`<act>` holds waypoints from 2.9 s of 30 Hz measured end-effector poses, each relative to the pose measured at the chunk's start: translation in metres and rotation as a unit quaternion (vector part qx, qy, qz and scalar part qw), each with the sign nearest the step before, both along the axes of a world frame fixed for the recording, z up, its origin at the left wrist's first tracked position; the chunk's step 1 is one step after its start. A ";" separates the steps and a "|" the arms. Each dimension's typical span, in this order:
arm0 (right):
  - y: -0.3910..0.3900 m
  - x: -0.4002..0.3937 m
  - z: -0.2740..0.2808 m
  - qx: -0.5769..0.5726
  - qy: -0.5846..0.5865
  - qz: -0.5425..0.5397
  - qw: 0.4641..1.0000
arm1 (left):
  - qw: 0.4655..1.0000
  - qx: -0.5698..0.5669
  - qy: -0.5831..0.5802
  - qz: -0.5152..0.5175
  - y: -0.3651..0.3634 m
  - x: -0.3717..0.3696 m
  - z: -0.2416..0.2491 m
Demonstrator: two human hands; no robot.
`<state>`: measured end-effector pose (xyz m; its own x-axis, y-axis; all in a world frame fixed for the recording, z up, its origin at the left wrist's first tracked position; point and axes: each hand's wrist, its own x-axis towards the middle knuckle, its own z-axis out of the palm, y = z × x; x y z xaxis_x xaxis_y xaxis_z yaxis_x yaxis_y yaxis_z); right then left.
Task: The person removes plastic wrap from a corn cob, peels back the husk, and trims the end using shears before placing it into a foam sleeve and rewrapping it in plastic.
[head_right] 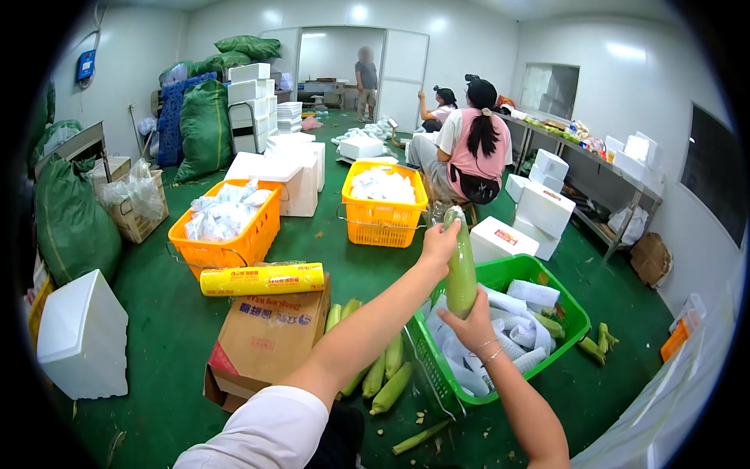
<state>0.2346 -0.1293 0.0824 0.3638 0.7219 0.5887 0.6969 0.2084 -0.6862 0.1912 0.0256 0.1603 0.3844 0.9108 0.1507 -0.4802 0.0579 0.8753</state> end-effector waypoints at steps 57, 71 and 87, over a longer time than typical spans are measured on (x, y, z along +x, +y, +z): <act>-0.036 -0.024 0.091 0.044 0.299 0.195 0.933 | 0.763 0.486 0.373 -0.204 -0.076 -0.070 -0.041; -0.040 -0.010 0.088 -0.046 0.240 0.165 0.956 | 0.721 0.492 0.379 -0.306 -0.084 -0.082 -0.030; -0.050 0.011 0.099 -0.213 0.167 0.159 0.949 | 0.694 0.479 0.377 -0.383 -0.076 -0.087 -0.044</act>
